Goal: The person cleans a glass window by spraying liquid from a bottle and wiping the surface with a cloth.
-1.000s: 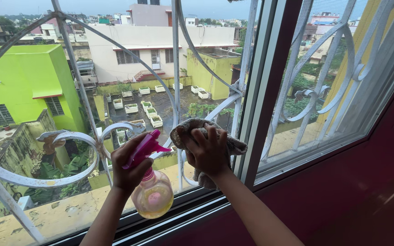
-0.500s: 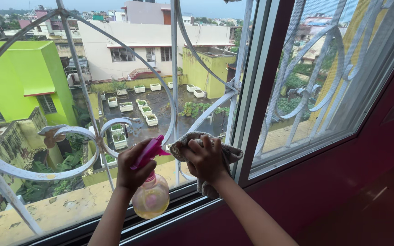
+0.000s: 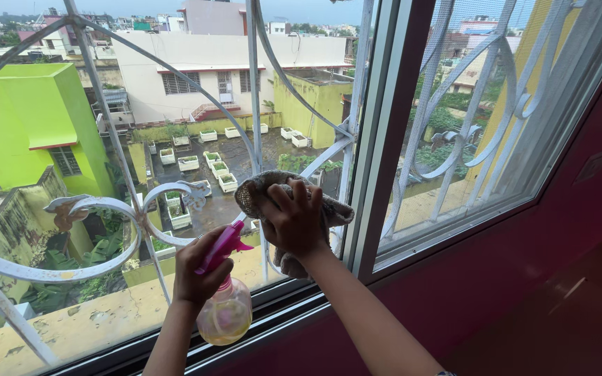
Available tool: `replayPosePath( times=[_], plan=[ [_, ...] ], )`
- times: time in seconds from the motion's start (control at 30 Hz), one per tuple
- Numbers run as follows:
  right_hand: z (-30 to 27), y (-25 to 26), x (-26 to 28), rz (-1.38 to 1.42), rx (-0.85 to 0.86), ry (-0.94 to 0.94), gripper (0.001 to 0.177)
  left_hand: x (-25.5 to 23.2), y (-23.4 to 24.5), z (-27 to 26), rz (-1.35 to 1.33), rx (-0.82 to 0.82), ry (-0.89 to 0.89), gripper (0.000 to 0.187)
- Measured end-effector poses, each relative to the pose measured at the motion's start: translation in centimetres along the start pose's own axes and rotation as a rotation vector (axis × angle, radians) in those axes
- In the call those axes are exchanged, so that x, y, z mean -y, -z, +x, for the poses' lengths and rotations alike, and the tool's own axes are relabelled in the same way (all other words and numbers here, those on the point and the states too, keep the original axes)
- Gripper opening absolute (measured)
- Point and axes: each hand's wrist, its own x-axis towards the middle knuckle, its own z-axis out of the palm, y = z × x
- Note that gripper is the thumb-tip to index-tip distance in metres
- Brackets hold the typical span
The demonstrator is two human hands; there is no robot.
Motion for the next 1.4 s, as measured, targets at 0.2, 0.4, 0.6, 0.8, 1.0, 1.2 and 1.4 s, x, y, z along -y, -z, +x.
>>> replayPosePath(
  times=[0.2, 0.4, 0.6, 0.8, 1.0, 1.2, 1.4],
  plan=[
    [-1.6, -0.6, -0.4, 0.025, 0.014, 0.022, 0.039, -0.1, -0.1, -0.4, -0.013, 0.005, -0.005, 0.060],
    [-2.2, -0.9, -0.3, 0.002, -0.001, 0.026, 0.038, 0.0, -0.3, -1.1, 0.026, 0.008, 0.047, 0.059],
    [-2.9, -1.0, -0.4, 0.014, 0.018, 0.021, 0.035, 0.1, -0.5, -1.4, 0.003, -0.016, 0.032, 0.059],
    [-3.8, -1.1, -0.3, 0.009, 0.022, 0.021, 0.035, 0.3, -0.9, -1.7, 0.015, -0.036, 0.071, 0.059],
    [-5.0, -1.3, -0.2, 0.020, 0.032, 0.017, 0.036, 0.6, -1.2, -1.9, -0.015, -0.066, 0.053, 0.059],
    [-7.5, -1.6, -0.2, 0.045, 0.083, 0.016, 0.040, 0.8, -1.5, -2.3, -0.114, -0.081, 0.069, 0.060],
    [-10.0, -1.4, -0.4, 0.120, 0.263, -0.021, 0.027, 0.5, -1.8, -2.8, -0.245, -0.065, 0.092, 0.059]
  ],
)
